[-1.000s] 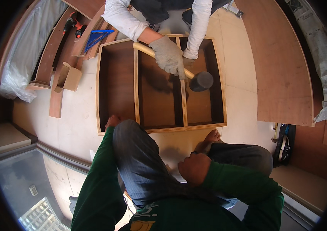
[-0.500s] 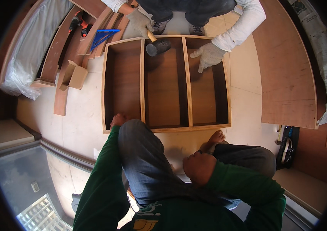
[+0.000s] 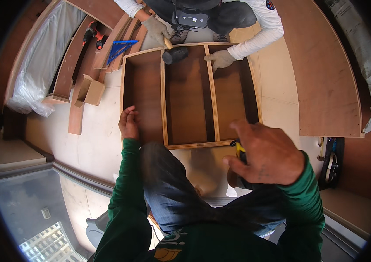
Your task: The person sits on the floor and assembles a wooden cabinet frame with another person. They fit wooden dividers into the frame, use a rubber mallet to secure the joints, and measure the interior compartments with a tape measure.
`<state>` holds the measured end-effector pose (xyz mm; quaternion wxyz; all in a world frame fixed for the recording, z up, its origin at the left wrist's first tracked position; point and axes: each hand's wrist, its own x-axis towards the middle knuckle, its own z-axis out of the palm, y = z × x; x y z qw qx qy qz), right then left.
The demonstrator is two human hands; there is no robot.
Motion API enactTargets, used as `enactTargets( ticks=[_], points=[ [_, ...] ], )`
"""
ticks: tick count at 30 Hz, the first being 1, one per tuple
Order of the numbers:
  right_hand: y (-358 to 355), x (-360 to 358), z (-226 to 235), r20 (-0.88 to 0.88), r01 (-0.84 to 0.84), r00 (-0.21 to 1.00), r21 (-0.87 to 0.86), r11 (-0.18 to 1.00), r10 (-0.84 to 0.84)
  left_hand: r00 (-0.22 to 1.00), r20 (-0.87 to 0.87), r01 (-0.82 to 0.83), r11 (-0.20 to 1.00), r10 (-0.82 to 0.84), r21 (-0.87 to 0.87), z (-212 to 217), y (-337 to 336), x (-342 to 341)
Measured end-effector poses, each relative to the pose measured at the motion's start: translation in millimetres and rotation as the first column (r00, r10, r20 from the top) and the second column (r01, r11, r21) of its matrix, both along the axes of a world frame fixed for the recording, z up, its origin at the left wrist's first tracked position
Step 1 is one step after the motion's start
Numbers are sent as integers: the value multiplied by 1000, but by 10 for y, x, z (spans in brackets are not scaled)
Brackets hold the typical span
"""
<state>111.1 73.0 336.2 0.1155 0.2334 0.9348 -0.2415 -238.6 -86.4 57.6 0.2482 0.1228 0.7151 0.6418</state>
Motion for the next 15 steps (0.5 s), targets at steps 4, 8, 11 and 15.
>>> enactTargets(
  ticks=[4, 8, 11, 15],
  points=[
    [196, 261, 223, -43, 204, 977, -95, 974, -209, 651, -56, 743, 622, -757, 247, 1137, 591, 1267],
    [172, 272, -119, -15, 229, 972, -132, 964, -233, 169, 281, 867, 278, -945, 414, 1577, 796, 2125],
    [125, 267, -270, -1, 246, 969, -112, 963, -247, 236, 199, 838, 303, -951, 454, 1291, 833, 2255],
    [58, 315, -419, 18, 225, 974, -121, 967, -225, 173, 324, 841, 311, -930, 443, 1060, 784, 2266]
  ],
)
